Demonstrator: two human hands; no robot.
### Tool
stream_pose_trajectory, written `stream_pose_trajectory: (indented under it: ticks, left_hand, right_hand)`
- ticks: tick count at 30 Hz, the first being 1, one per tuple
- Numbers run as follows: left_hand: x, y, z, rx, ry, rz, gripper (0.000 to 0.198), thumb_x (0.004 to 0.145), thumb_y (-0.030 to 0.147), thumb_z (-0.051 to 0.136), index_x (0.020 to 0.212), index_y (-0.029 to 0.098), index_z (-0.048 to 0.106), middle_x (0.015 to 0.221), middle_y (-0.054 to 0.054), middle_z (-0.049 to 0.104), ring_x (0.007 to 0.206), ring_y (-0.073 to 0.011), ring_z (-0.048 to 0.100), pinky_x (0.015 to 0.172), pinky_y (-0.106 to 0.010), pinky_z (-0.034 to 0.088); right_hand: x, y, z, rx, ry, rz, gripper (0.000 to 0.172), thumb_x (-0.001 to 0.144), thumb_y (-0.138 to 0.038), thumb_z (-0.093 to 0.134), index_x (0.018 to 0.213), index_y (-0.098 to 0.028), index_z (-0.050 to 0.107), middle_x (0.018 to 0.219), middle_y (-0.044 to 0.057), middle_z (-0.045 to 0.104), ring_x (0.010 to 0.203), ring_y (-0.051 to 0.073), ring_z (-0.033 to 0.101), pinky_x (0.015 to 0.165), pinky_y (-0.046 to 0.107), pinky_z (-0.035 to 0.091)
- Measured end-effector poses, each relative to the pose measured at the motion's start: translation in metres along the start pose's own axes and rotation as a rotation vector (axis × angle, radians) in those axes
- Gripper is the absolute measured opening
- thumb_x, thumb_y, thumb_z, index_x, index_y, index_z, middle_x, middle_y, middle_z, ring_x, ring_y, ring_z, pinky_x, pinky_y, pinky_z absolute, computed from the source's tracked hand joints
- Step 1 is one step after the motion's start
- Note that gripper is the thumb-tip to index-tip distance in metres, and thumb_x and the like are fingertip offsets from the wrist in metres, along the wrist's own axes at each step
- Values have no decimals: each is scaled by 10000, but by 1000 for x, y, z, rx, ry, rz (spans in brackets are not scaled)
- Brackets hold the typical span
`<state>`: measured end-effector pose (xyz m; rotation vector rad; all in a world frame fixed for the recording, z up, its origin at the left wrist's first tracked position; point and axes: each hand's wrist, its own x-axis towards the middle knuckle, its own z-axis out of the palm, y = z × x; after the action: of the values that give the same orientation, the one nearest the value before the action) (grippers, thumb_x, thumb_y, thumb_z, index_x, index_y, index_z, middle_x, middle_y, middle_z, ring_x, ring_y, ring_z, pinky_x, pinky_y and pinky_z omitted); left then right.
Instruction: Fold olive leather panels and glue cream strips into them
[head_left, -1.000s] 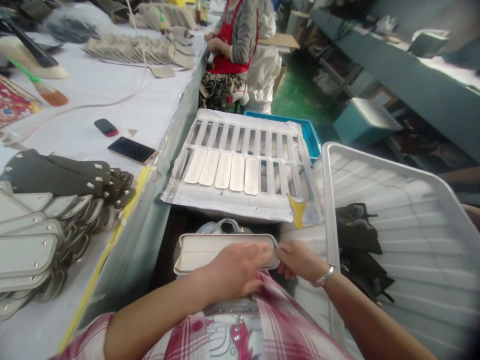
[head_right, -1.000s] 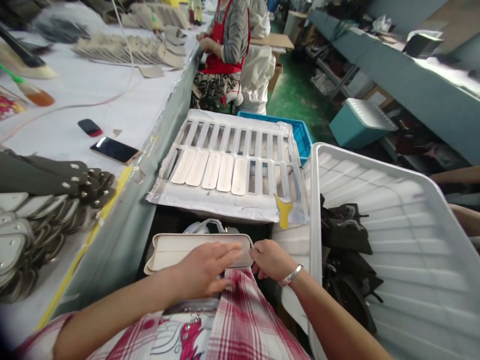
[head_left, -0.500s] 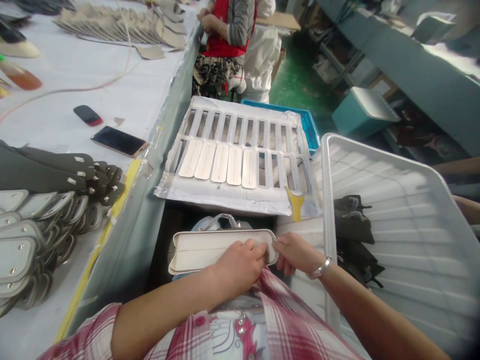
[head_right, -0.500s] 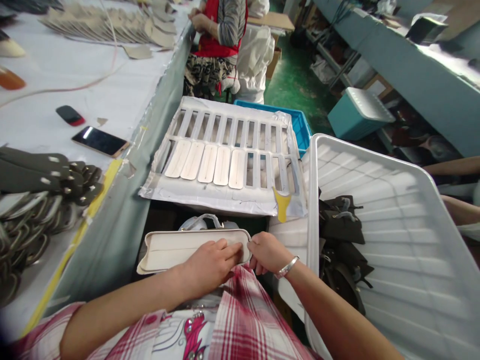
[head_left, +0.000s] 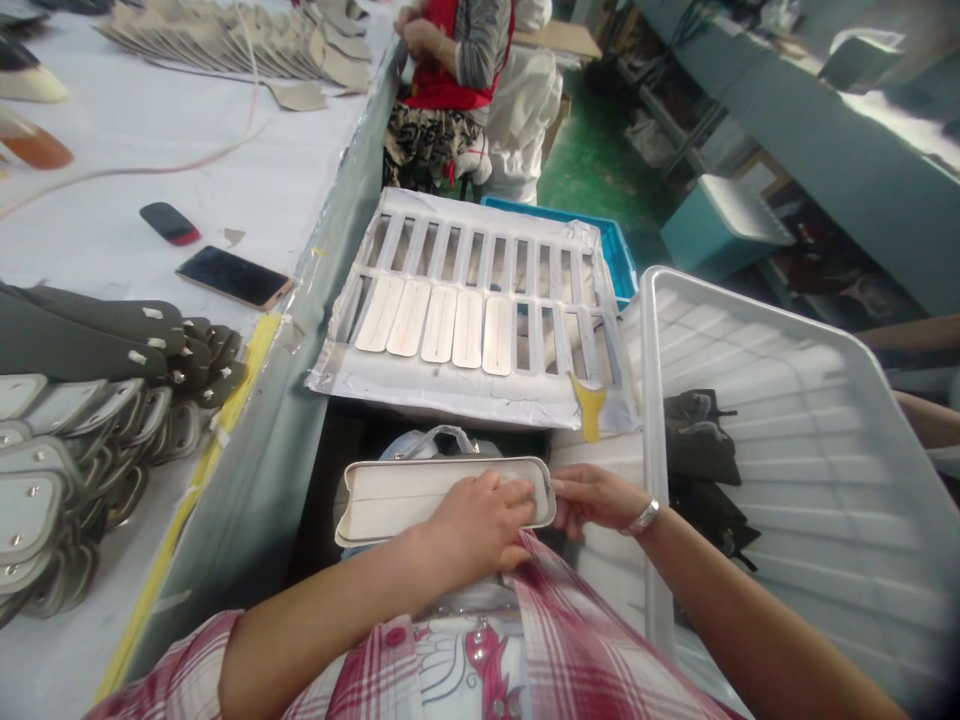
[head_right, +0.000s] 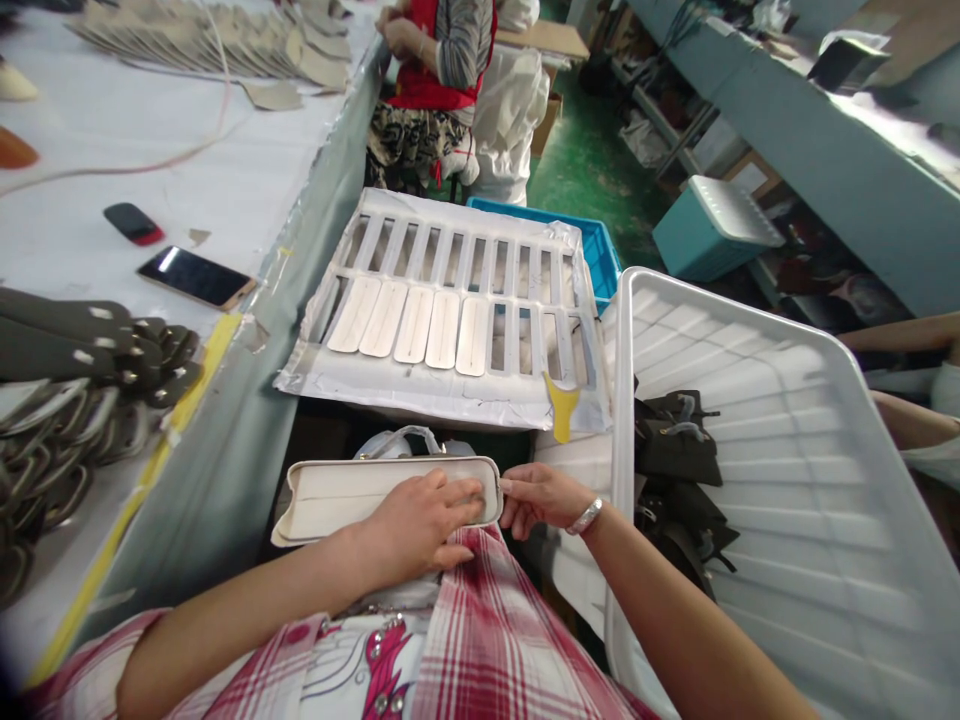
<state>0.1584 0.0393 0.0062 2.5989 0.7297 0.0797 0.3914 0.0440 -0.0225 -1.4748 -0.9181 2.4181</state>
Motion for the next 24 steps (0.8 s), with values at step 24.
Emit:
stream_pose_trajectory:
  ticks: [24]
  left_hand:
    - [-29,-11,-43,-833,214,-216,724,728,512,622,1339,253,332,1338,-134,425,1042,-245,552,766,-342,506]
  right_hand:
    - [-3,-27,26,-497,293,119,491,675,-623,607,592,-155,485,506,27,620,374,102,551,341,179,426]
